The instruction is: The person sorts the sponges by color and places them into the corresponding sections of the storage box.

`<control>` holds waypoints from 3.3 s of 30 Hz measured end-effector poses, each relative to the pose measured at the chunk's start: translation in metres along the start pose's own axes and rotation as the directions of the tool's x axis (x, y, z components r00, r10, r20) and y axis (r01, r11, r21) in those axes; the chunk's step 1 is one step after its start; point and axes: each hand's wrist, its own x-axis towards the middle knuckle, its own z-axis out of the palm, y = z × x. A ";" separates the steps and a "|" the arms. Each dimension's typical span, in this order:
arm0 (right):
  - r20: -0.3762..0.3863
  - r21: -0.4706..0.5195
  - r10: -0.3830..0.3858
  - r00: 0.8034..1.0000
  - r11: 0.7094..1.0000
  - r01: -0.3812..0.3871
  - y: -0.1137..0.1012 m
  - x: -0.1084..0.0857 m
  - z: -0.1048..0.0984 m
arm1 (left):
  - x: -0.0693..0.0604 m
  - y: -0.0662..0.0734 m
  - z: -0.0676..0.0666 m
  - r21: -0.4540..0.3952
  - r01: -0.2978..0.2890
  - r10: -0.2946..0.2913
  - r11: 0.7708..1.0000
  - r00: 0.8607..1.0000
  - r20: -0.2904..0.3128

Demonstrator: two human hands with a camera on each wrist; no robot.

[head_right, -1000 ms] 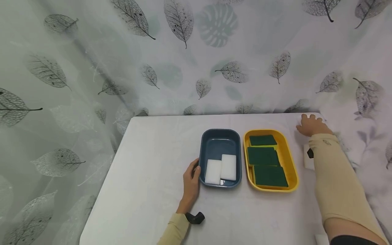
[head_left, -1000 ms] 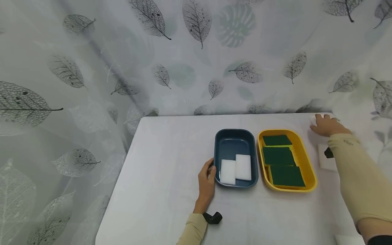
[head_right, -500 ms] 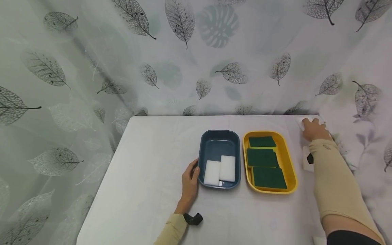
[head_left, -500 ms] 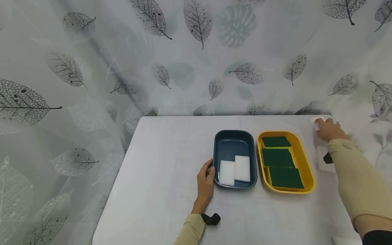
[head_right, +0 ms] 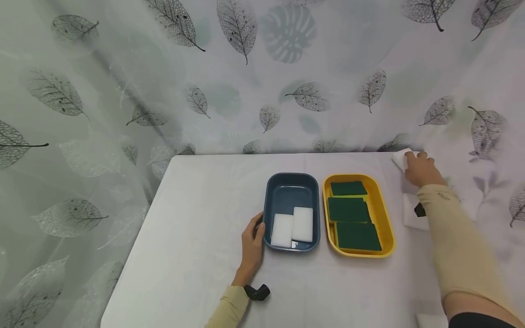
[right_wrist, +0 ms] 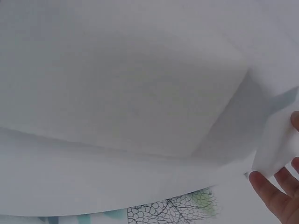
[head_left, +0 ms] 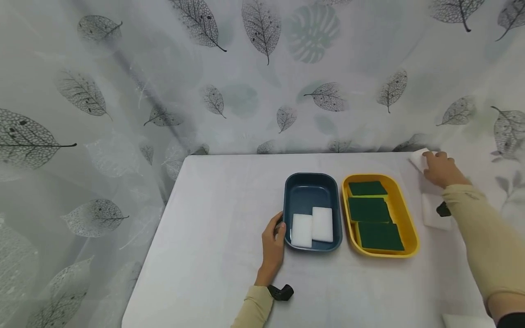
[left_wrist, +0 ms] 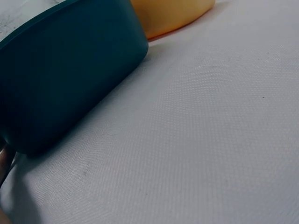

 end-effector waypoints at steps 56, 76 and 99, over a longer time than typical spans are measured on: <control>-0.122 0.077 -0.340 0.933 0.934 0.350 -0.270 -0.062 0.012 | -0.001 0.001 0.001 0.011 0.000 0.000 1.000 1.000 -0.013; -0.143 0.329 -0.103 0.984 0.933 0.145 -0.346 -0.070 0.082 | -0.001 0.003 0.000 -0.008 0.020 -0.020 1.000 1.000 -0.001; -0.129 0.292 -0.023 0.991 0.955 0.060 -0.371 -0.048 0.116 | 0.000 0.002 -0.001 -0.015 0.000 0.000 1.000 1.000 -0.014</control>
